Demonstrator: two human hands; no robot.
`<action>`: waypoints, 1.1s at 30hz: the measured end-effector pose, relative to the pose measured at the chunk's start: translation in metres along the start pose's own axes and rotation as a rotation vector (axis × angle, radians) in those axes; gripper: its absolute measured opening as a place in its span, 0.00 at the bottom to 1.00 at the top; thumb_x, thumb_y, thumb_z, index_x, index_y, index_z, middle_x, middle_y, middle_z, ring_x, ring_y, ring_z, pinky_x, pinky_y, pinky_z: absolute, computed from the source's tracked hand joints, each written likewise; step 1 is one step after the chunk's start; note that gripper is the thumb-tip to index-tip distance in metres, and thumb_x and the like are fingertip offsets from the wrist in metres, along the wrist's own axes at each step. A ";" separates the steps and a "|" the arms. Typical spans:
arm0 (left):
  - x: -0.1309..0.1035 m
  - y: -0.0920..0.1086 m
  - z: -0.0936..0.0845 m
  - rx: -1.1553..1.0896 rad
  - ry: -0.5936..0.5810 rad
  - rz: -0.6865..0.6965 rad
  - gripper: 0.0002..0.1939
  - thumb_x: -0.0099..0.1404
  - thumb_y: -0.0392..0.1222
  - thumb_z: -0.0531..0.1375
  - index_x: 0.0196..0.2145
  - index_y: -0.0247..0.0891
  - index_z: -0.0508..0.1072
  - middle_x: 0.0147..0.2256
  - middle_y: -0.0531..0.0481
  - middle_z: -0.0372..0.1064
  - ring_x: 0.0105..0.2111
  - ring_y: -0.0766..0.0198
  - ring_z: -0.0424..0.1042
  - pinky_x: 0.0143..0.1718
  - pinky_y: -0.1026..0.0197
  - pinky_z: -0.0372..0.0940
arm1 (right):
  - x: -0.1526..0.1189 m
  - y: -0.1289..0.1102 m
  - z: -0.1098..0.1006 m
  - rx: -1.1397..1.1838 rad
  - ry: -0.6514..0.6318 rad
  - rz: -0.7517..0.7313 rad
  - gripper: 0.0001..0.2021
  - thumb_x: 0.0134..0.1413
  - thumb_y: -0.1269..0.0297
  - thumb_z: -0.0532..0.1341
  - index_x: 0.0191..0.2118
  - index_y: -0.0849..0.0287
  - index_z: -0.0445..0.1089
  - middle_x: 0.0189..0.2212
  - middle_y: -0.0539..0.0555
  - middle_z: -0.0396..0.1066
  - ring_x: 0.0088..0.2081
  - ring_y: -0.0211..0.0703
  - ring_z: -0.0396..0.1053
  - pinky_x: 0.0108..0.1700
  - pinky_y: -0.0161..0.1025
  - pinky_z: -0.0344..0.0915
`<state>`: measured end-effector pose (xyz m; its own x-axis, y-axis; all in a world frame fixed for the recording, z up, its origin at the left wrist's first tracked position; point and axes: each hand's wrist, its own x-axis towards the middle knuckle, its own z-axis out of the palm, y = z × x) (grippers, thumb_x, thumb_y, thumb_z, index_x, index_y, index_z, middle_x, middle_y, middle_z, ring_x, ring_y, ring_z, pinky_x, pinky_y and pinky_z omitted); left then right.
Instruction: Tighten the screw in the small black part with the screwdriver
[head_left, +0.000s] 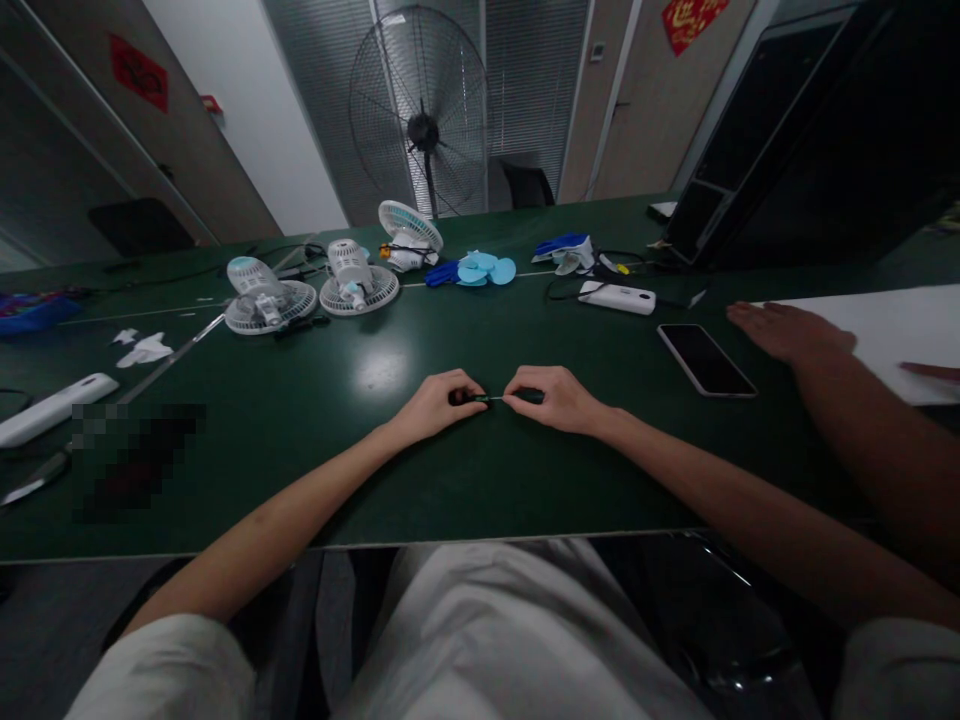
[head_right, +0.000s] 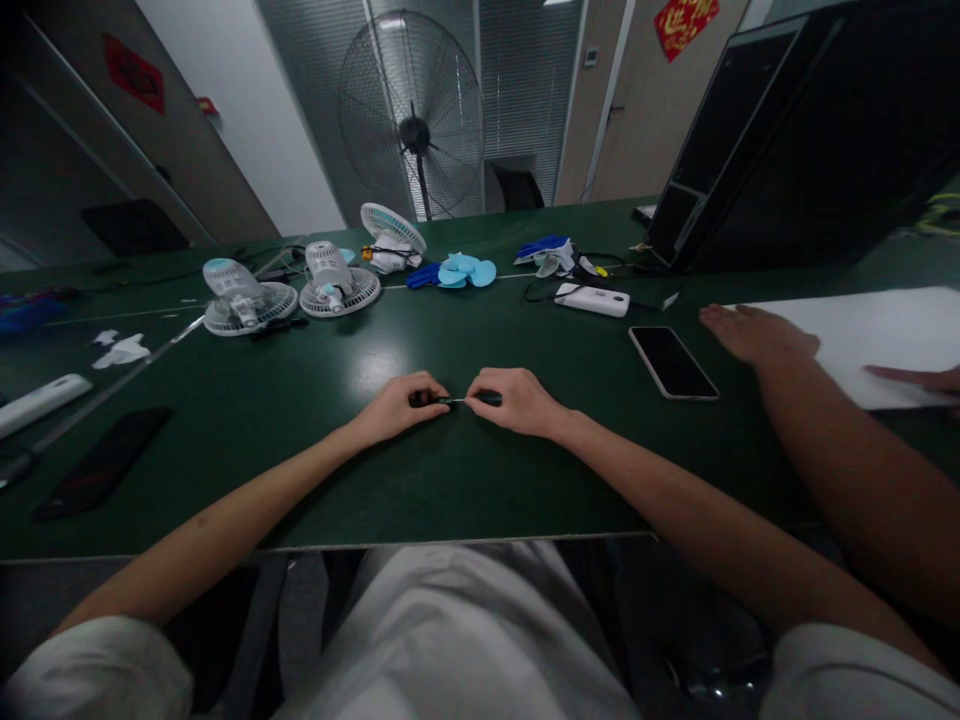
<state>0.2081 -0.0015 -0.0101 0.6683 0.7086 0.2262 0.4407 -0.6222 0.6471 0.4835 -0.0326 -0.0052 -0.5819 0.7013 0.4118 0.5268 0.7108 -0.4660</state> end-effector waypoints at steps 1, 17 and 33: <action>0.003 0.004 0.003 -0.009 -0.016 0.011 0.13 0.69 0.51 0.65 0.44 0.40 0.81 0.39 0.48 0.73 0.36 0.61 0.71 0.39 0.59 0.65 | 0.000 0.000 0.000 0.001 0.000 -0.002 0.07 0.67 0.61 0.63 0.43 0.57 0.78 0.39 0.54 0.78 0.38 0.43 0.75 0.40 0.39 0.67; -0.001 0.008 0.001 -0.017 -0.028 0.023 0.11 0.70 0.48 0.64 0.45 0.41 0.80 0.40 0.48 0.73 0.39 0.60 0.72 0.42 0.58 0.66 | -0.003 0.003 -0.004 -0.035 -0.046 -0.028 0.06 0.65 0.64 0.64 0.40 0.57 0.78 0.37 0.54 0.78 0.36 0.44 0.74 0.40 0.40 0.66; -0.002 0.008 -0.001 -0.012 -0.043 0.008 0.12 0.70 0.49 0.64 0.45 0.41 0.80 0.42 0.47 0.73 0.40 0.59 0.72 0.43 0.57 0.67 | 0.001 -0.004 -0.008 0.106 0.012 0.034 0.08 0.66 0.61 0.64 0.42 0.58 0.78 0.37 0.55 0.78 0.37 0.44 0.74 0.40 0.41 0.68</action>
<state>0.2096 -0.0074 -0.0047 0.6974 0.6882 0.2002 0.4280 -0.6240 0.6538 0.4860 -0.0343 0.0030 -0.5567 0.7262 0.4035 0.4773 0.6771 -0.5600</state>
